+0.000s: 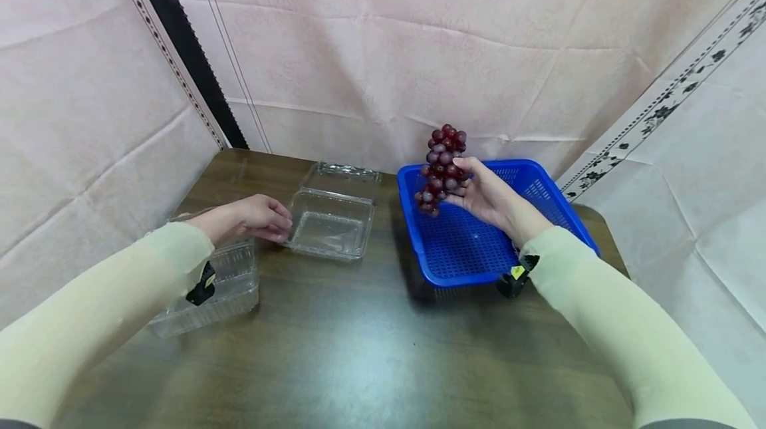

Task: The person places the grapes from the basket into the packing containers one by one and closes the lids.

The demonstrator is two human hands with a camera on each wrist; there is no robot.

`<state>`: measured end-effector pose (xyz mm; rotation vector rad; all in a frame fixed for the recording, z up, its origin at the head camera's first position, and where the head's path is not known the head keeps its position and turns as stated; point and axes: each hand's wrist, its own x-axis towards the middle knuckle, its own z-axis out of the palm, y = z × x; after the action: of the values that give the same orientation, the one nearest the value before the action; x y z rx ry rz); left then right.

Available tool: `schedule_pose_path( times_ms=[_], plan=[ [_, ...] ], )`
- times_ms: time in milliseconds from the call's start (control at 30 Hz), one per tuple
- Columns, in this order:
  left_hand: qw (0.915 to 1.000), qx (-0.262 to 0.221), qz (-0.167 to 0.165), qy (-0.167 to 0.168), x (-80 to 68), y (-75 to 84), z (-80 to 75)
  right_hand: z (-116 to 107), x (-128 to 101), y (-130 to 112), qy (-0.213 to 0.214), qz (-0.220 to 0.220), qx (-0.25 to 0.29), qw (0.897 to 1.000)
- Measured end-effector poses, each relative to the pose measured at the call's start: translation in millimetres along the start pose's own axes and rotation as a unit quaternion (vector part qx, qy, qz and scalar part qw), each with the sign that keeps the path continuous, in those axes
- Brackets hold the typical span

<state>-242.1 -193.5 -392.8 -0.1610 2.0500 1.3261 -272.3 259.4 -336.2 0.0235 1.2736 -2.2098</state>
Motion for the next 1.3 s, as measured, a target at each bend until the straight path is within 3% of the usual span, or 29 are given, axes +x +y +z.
schedule_pose_path(
  times_ms=[533, 900, 1300],
  plan=[
    [0.9998, -0.019, 0.002, 0.002, 0.7, -0.4, 2.7, 39, 30, 9, -0.028, -0.009, -0.049, 0.998],
    [0.9996, -0.026, -0.001, 0.005, 1.0, -0.6, 3.2, 64, 49, 23, -0.003, 0.015, -0.074, 0.997],
    [0.9995, -0.029, 0.003, 0.009, 0.9, -1.3, 4.6, 77, 66, 43, -0.022, 0.007, -0.160, 0.987]
  ],
)
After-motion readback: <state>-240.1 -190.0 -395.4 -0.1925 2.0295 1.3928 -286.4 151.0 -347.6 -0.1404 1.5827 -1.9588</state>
